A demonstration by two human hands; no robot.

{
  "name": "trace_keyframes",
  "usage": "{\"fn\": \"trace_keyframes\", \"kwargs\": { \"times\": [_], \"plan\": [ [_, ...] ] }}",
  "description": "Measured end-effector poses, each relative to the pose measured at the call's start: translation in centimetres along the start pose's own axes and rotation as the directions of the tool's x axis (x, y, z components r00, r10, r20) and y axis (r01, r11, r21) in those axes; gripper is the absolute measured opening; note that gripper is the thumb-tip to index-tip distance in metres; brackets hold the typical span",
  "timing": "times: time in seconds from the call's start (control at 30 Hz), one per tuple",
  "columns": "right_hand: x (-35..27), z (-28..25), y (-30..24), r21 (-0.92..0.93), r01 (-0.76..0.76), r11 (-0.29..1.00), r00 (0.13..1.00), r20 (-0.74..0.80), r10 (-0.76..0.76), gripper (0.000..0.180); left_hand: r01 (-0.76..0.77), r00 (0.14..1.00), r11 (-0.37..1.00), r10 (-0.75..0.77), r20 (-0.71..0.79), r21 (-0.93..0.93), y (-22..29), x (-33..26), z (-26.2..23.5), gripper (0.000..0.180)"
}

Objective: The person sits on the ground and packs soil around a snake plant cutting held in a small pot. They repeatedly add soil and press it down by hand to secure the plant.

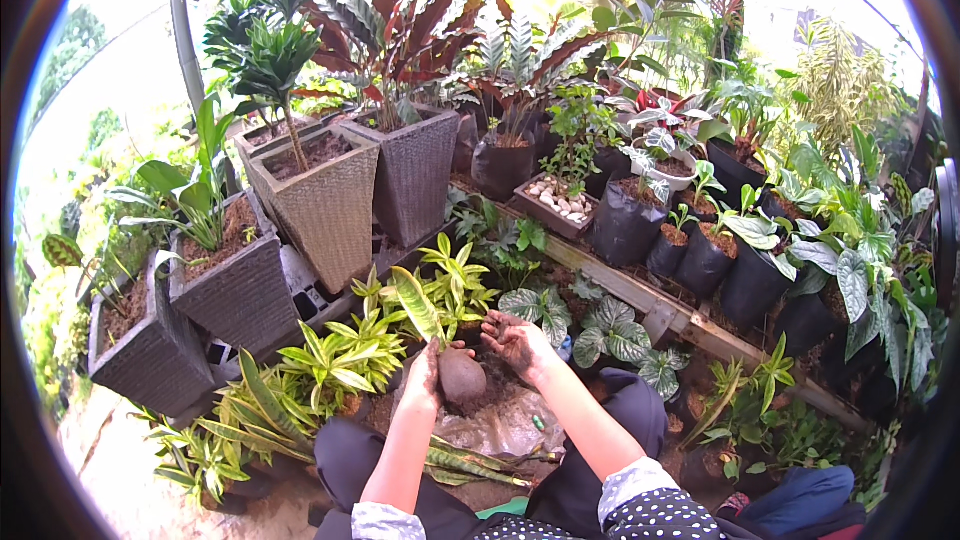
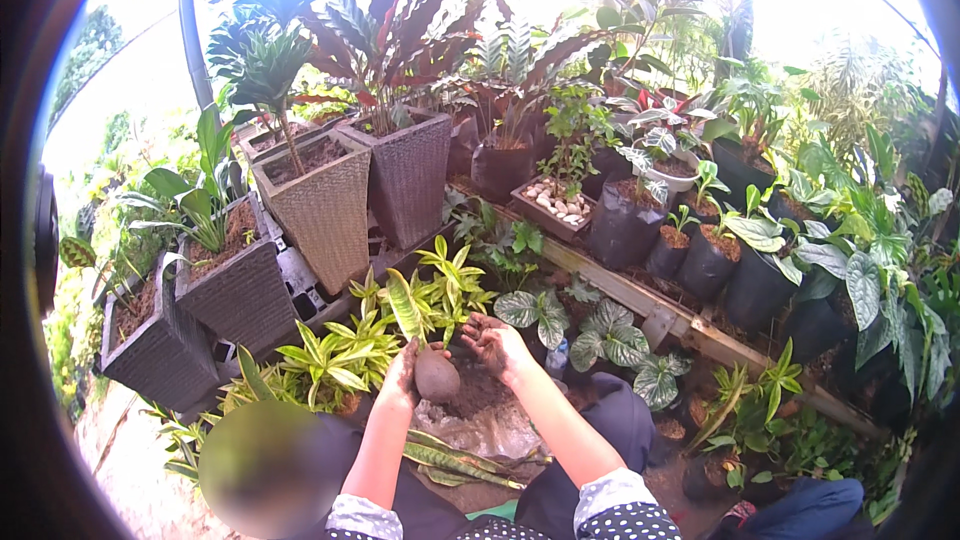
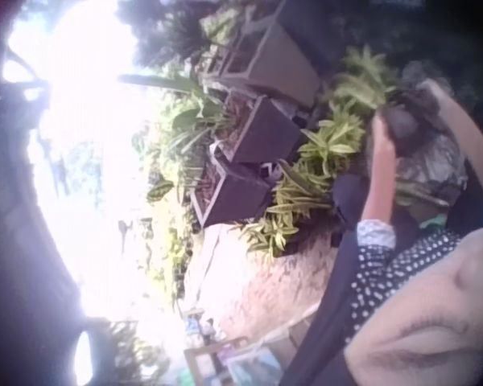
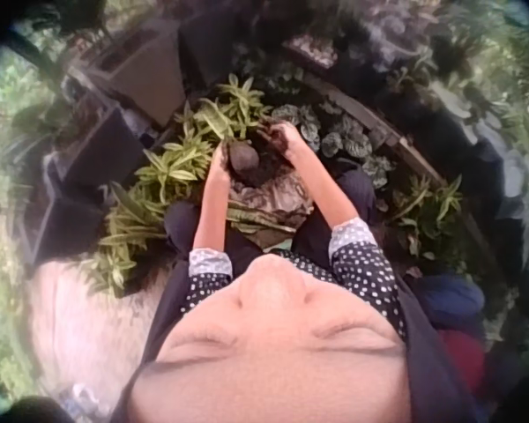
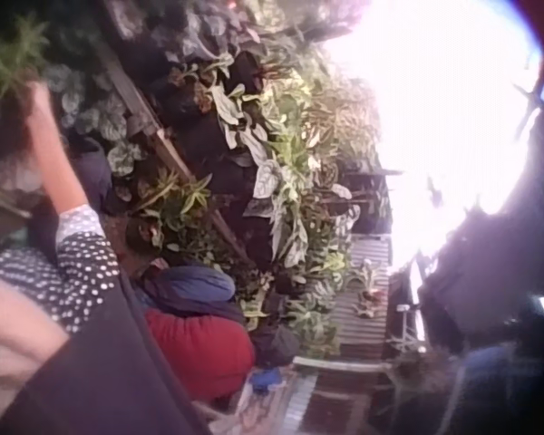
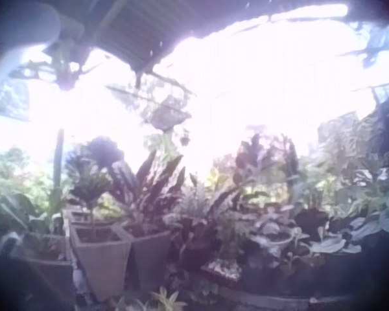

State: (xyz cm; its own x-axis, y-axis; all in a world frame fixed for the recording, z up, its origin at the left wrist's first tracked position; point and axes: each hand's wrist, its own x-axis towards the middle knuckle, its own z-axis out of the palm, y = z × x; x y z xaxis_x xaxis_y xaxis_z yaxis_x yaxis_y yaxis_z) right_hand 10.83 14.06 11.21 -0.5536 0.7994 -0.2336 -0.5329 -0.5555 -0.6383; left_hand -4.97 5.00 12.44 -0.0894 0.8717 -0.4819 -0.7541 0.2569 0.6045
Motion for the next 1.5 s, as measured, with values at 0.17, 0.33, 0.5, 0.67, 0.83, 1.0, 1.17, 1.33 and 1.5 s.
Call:
{"fn": "trace_keyframes", "kwargs": {
  "times": [0.17,0.33,0.5,0.67,0.83,1.0,1.17,1.33,1.5],
  "plan": [
    [-1.6,0.7,-1.4,-0.12,-0.009,0.993,0.991,0.132,0.025,0.049,-0.079,0.997,0.997,0.079,0.012,-0.001,0.1,-0.9,-0.3,0.044],
    [-2.5,1.3,-2.1,-0.212,-0.002,0.977,0.994,0.107,0.025,0.039,-0.082,0.997,0.997,0.082,0.014,0.015,0.6,-1.3,-0.8,0.045],
    [-2.6,1.3,-2.1,-0.316,-0.016,0.949,0.999,0.024,0.025,0.035,-0.054,0.999,0.998,0.053,-0.012,-0.038,0.7,-0.5,-1.3,0.044],
    [-2.5,1.6,-1.7,-0.145,-0.001,0.989,0.998,0.069,0.011,0.034,-0.054,0.998,0.998,0.053,-0.036,-0.037,0.8,-0.3,-0.6,0.044],
    [-2.0,1.4,-1.5,-0.145,0.026,0.989,0.999,0.038,-0.021,0.029,-0.052,0.998,0.998,0.051,-0.023,-0.028,0.5,0.0,-0.5,0.043],
    [-1.5,-0.2,-1.0,-0.224,0.013,0.974,0.997,-0.07,-0.029,0.027,-0.047,0.998,0.998,0.045,-0.035,-0.034,0.5,-0.1,0.4,0.043],
    [-1.5,-0.2,-1.0,-0.323,0.0,0.946,0.993,-0.112,-0.038,0.033,-0.05,0.999,0.998,0.05,-0.007,-0.021,0.4,-0.1,-0.1,0.043],
    [-0.9,-1.0,-0.9,0.073,-0.053,0.996,0.993,-0.097,0.06,0.037,-0.044,0.999,0.997,0.043,-0.02,-0.056,0.3,-0.1,-0.2,0.041],
    [-0.6,-1.0,-0.5,0.037,0.062,0.997,0.998,-0.009,-0.062,0.03,-0.073,0.997,0.995,0.072,-0.015,-0.064,0.4,-0.4,-0.4,0.04]
  ]
}}
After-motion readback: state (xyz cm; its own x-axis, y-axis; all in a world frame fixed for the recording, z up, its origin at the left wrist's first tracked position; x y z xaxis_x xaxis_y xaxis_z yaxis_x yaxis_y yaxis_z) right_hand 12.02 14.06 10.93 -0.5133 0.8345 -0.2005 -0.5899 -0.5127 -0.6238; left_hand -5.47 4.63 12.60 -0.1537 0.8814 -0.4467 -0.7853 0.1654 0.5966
